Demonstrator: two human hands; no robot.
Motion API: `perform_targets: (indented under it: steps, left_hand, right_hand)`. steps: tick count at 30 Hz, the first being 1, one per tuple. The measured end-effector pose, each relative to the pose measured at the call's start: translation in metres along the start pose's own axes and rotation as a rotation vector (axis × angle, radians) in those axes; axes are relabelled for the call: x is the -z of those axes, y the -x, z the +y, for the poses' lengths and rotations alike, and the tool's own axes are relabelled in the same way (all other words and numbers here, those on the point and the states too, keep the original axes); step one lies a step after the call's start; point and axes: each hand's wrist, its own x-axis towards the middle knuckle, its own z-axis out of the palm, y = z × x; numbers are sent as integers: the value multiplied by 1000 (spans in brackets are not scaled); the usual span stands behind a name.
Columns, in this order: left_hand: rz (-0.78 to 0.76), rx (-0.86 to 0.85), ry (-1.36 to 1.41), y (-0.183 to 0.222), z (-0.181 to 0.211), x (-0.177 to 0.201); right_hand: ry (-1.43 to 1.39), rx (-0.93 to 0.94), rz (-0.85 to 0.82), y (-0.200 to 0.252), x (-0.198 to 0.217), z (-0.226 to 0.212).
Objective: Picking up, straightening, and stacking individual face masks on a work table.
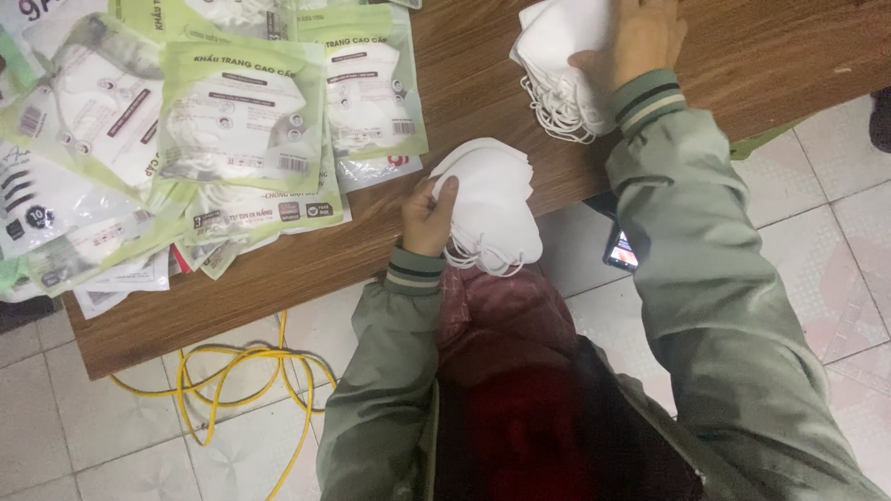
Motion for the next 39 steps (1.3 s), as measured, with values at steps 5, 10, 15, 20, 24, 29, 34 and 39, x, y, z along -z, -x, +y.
perform_targets:
  steps: [5,10,15,20,24,29,34,39]
  left_hand:
    - [27,-20,-36,-1,-5,0]
    - [8,-24,-45,0,-1,2]
    - [23,11,-31,-1,-3,2]
    - [111,84,100,-4,-16,2]
    - [72,64,147,0,16,0]
    - [165,81,34,7,16,-7]
    - [187,112,-4,17,26,11]
    - [99,187,-4,27,21,34]
  right_hand:
    - [531,102,136,-3,-22,1]
    - [179,171,195,15,11,-23]
    - [-453,358,422,36,28,-28]
    - [-1077,46,321,87,28,-49]
    - [-1072,-195,-18,132,-18,-81]
    - [-972,-19,94,160,-6,-106]
    - [-782,99,233,175,19,-98]
    - [-557,323,608,191,-2,-120]
